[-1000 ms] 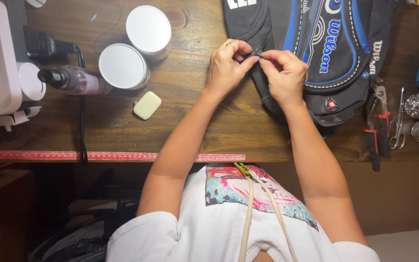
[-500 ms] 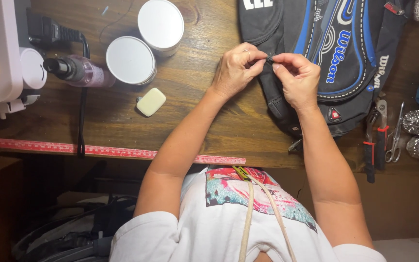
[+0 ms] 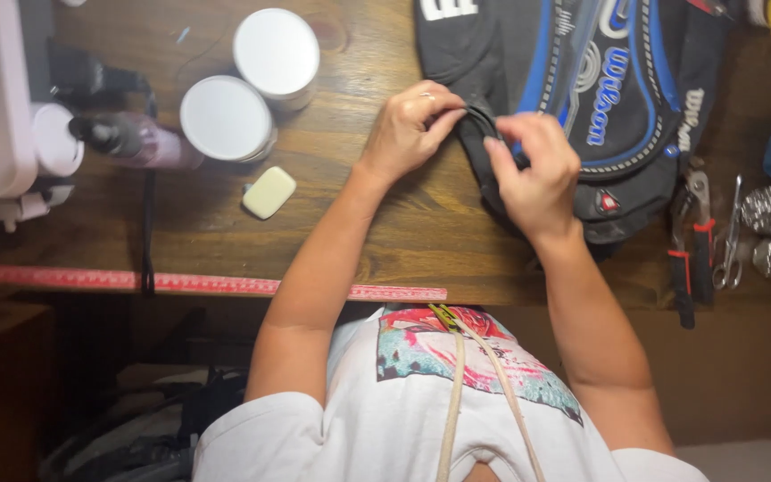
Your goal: The person repairs a zipper on a black and blue backpack using pliers, scissors, and a needle and thread.
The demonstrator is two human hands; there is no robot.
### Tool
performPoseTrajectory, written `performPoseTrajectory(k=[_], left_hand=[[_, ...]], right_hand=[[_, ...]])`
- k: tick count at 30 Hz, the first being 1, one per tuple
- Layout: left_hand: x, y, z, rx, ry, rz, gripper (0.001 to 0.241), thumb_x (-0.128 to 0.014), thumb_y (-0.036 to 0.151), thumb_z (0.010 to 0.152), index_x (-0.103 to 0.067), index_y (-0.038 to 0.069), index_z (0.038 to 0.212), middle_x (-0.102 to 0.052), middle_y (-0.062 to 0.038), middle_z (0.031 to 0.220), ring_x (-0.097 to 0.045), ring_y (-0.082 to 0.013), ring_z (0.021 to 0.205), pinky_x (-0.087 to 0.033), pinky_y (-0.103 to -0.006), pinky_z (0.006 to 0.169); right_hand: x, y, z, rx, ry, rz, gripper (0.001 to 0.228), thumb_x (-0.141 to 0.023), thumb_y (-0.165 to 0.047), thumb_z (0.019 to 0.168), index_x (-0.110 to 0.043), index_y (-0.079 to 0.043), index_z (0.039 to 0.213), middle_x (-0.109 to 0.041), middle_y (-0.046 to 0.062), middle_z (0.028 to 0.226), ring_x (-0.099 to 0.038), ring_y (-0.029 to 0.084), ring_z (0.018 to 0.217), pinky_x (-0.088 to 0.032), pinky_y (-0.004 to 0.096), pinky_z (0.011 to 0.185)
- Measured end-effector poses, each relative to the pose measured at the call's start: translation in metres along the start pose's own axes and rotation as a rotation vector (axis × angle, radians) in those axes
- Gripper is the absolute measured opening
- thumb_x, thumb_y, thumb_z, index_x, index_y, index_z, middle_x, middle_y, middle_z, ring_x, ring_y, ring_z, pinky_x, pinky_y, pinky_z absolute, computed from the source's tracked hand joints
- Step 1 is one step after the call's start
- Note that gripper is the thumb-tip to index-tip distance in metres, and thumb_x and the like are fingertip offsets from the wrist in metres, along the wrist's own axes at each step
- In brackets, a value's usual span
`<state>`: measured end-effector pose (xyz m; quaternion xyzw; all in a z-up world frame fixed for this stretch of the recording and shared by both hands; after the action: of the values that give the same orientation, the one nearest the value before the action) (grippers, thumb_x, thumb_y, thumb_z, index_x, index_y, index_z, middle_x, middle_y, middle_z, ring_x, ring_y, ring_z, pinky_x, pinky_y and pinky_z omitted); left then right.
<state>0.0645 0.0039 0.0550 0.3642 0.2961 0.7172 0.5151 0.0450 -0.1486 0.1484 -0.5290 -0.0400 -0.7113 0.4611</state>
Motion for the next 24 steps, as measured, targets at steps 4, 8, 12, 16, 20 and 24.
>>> performPoseTrajectory(k=[4, 8, 12, 16, 20, 24], left_hand=[[-0.021, 0.002, -0.002, 0.006, -0.013, -0.043, 0.003, -0.066, 0.003, 0.094, -0.068, 0.002, 0.092, -0.070, -0.011, 0.091, -0.066, -0.0271, 0.084, -0.052, -0.0373, 0.079], [-0.032, 0.016, -0.004, -0.166, -0.018, 0.142, 0.009, -0.074, 0.002, 0.093, -0.073, 0.005, 0.102, -0.067, -0.013, 0.095, -0.069, -0.0320, 0.087, -0.057, -0.0391, 0.076], [-0.036, 0.001, -0.013, -0.140, -0.003, 0.206, 0.010, -0.080, 0.003, 0.094, -0.076, 0.007, 0.103, -0.067, -0.010, 0.094, -0.067, -0.0277, 0.076, -0.056, -0.0355, 0.067], [-0.038, 0.007, -0.007, -0.078, -0.044, 0.163, 0.005, -0.077, 0.003, 0.100, -0.073, 0.005, 0.099, -0.065, -0.009, 0.089, -0.065, -0.0278, 0.071, -0.053, -0.0351, 0.062], [-0.039, 0.002, -0.006, -0.023, -0.063, 0.198, 0.011, -0.074, 0.007, 0.106, -0.068, 0.005, 0.097, -0.060, -0.010, 0.082, -0.061, -0.0325, 0.067, -0.050, -0.0388, 0.062], [-0.037, -0.014, -0.012, 0.086, -0.079, 0.159, 0.009, -0.075, 0.006, 0.105, -0.070, 0.004, 0.098, -0.063, -0.012, 0.081, -0.063, -0.0319, 0.067, -0.050, -0.0381, 0.063]], right_hand=[[0.050, -0.003, -0.082, -0.256, 0.039, -0.005, 0.013, -0.079, 0.002, 0.094, -0.073, 0.001, 0.106, -0.073, 0.015, 0.097, -0.066, 0.027, 0.084, -0.052, 0.037, 0.084], [0.110, 0.083, -0.230, -0.812, 0.216, 0.005, 0.016, -0.084, -0.006, 0.089, -0.078, -0.004, 0.103, -0.072, 0.016, 0.084, -0.072, 0.026, 0.072, -0.057, 0.032, 0.060], [0.178, 0.131, -0.316, -0.853, 0.267, -0.456, 0.022, -0.085, -0.004, 0.092, -0.074, 0.002, 0.109, -0.068, 0.019, 0.105, -0.071, 0.041, 0.089, -0.059, 0.048, 0.075], [0.196, 0.172, -0.318, -0.910, 0.249, -0.652, 0.042, -0.087, -0.016, 0.095, -0.069, 0.002, 0.129, -0.057, 0.024, 0.131, -0.062, 0.049, 0.112, -0.045, 0.060, 0.098], [0.184, 0.218, -0.335, -1.000, 0.148, -0.746, 0.036, -0.079, -0.027, 0.098, -0.070, -0.014, 0.130, -0.060, 0.014, 0.121, -0.065, 0.045, 0.103, -0.047, 0.059, 0.093], [0.213, 0.262, -0.355, -0.772, 0.311, -0.640, 0.010, -0.084, -0.027, 0.100, -0.080, -0.021, 0.094, -0.068, -0.001, 0.091, -0.071, 0.024, 0.089, -0.055, 0.033, 0.081]])
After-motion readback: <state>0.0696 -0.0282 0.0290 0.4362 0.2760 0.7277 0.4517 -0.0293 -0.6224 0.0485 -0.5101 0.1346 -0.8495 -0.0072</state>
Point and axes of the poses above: each hand's wrist, its own z-axis towards the middle knuckle, its own x-axis out of the back of the hand, y = z × x, the point moved 8 cm from there along z, towards the middle knuckle
